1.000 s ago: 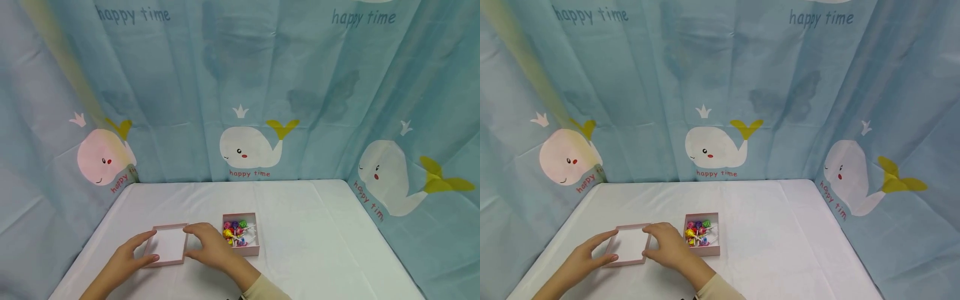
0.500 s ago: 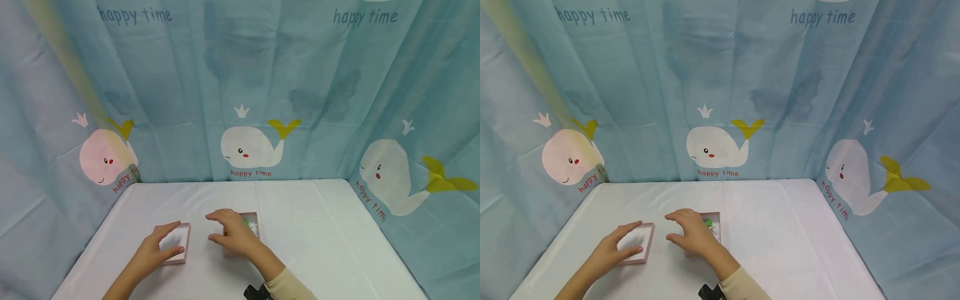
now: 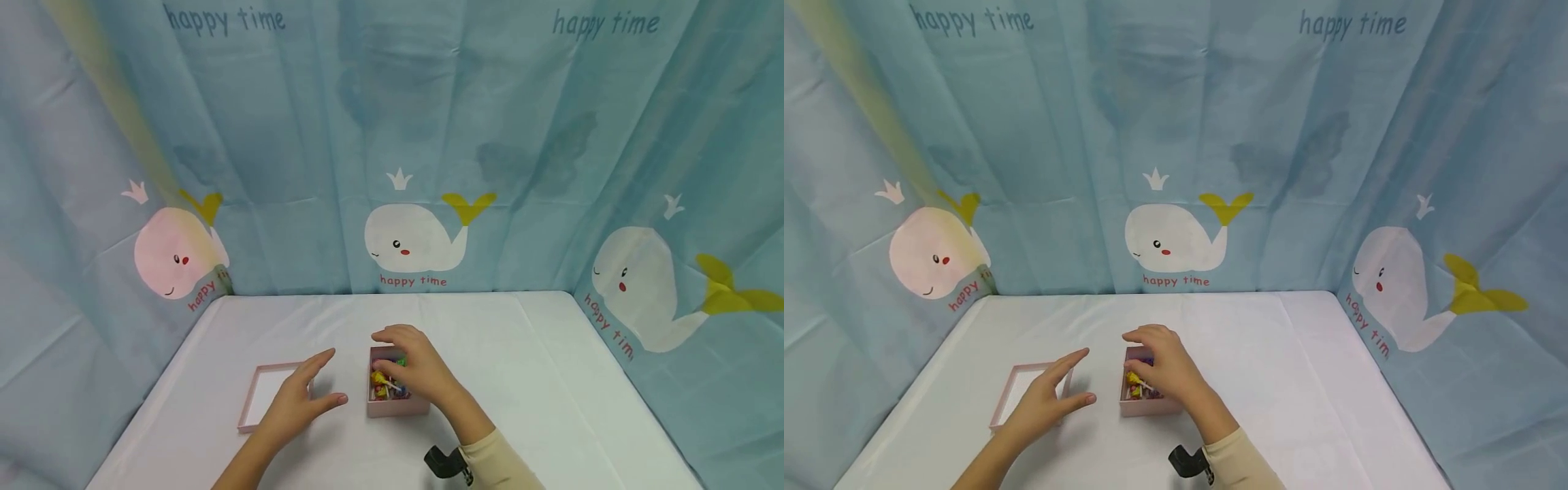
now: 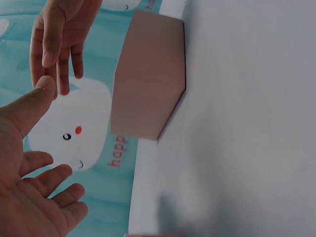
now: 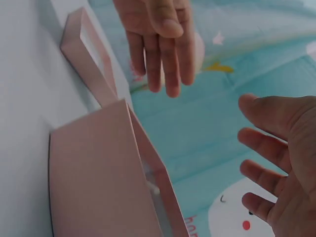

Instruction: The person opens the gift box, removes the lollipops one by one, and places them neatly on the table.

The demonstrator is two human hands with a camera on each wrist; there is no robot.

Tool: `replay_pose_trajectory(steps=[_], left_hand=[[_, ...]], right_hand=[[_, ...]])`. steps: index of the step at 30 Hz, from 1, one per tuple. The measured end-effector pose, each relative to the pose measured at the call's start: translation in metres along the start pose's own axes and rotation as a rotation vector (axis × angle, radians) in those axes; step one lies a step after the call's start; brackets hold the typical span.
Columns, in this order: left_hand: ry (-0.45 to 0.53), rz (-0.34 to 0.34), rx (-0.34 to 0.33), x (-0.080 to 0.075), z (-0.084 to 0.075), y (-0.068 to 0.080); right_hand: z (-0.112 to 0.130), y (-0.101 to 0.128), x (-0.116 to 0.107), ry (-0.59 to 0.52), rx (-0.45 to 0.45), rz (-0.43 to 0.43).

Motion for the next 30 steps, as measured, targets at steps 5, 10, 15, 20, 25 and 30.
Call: replay_pose_trajectory(steps=[5, 10, 15, 20, 25, 30], left_hand=[[0.062, 0.001, -0.053, 0.022, -0.007, -0.005], [0.081, -0.006, -0.05, 0.045, -0.01, -0.009], [0.102, -0.007, -0.026, 0.063, -0.01, -0.011], [0.12, -0.005, -0.035, 0.079, -0.007, -0.012], [0.144, 0.005, -0.027, 0.091, -0.002, -0.012], [0.189, 0.006, -0.032, 0.094, 0.001, -0.01]], right_hand=[[-0.01, -0.003, -0.003, 0.026, -0.016, 0.013], [-0.024, -0.008, -0.003, 0.033, 0.009, 0.05], [-0.036, -0.013, 0.002, 0.033, 0.021, 0.089], [-0.046, -0.016, 0.008, 0.027, 0.051, 0.135], [-0.054, -0.018, 0.015, 0.01, 0.094, 0.193], [-0.062, -0.018, 0.024, -0.009, 0.104, 0.263]])
Point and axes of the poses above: each hand's wrist, its own y-axis away from the middle knuckle, its own x-axis out of the palm, z = x × y, the point moved 2 cm from there along -y, towards the middle knuckle, and after that the axes turned 2 degrees about -z, right-handed, at the moved point
